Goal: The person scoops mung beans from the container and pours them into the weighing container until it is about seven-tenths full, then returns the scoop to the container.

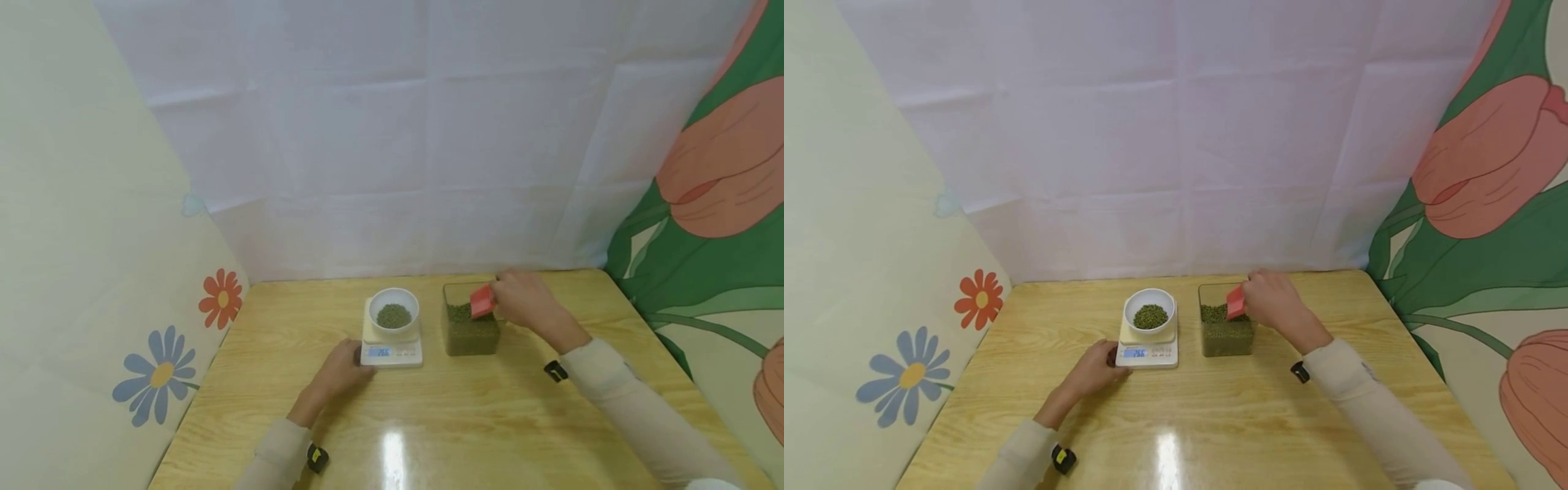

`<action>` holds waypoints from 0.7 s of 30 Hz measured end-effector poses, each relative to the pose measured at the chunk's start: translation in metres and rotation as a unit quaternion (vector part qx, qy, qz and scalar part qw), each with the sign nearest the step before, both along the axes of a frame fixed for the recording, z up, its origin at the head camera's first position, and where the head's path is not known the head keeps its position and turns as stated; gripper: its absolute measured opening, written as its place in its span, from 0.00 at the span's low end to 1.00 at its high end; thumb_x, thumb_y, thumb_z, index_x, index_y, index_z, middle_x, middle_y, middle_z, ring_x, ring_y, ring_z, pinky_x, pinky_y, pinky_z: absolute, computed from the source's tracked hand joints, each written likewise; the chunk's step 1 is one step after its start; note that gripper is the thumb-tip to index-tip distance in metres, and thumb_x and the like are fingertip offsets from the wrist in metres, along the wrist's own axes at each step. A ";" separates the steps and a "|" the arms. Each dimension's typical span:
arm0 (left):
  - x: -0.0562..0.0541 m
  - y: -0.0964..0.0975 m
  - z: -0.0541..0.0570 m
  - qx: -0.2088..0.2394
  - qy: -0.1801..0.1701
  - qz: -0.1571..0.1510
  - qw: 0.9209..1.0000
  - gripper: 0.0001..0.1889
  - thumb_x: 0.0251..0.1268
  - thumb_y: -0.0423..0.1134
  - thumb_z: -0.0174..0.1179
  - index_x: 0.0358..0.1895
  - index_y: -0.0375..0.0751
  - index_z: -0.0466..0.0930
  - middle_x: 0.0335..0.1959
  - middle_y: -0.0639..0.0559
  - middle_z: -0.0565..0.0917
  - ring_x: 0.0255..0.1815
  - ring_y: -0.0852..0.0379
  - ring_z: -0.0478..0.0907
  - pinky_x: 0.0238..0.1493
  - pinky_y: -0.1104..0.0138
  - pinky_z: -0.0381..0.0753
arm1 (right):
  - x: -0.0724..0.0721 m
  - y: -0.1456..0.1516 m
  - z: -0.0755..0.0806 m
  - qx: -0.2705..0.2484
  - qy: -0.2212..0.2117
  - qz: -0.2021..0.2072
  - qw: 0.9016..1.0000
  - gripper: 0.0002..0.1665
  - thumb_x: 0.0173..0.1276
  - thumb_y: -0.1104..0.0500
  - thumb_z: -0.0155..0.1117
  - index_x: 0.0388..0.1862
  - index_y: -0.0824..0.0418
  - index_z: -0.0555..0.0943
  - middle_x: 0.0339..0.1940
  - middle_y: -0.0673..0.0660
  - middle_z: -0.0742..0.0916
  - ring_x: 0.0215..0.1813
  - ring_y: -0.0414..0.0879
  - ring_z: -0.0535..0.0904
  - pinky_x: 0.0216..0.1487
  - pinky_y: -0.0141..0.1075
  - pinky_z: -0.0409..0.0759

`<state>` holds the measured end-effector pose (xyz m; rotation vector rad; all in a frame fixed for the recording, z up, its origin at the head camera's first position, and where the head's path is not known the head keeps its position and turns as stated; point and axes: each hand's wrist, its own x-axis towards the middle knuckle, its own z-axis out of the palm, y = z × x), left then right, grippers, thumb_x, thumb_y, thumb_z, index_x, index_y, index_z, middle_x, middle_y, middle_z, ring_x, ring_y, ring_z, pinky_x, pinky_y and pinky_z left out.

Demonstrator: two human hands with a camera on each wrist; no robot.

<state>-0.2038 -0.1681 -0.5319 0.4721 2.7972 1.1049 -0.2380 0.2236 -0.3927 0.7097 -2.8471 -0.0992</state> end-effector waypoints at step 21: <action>-0.002 0.001 0.000 -0.012 0.000 0.009 1.000 0.20 0.59 0.39 0.77 0.54 0.37 0.88 0.45 0.46 0.87 0.48 0.51 0.79 0.62 0.45 0.84 | -0.004 -0.007 -0.011 0.000 0.005 0.008 1.000 0.05 0.64 0.64 0.72 0.30 0.66 0.85 0.28 0.58 0.84 0.30 0.53 0.80 0.28 0.46 0.83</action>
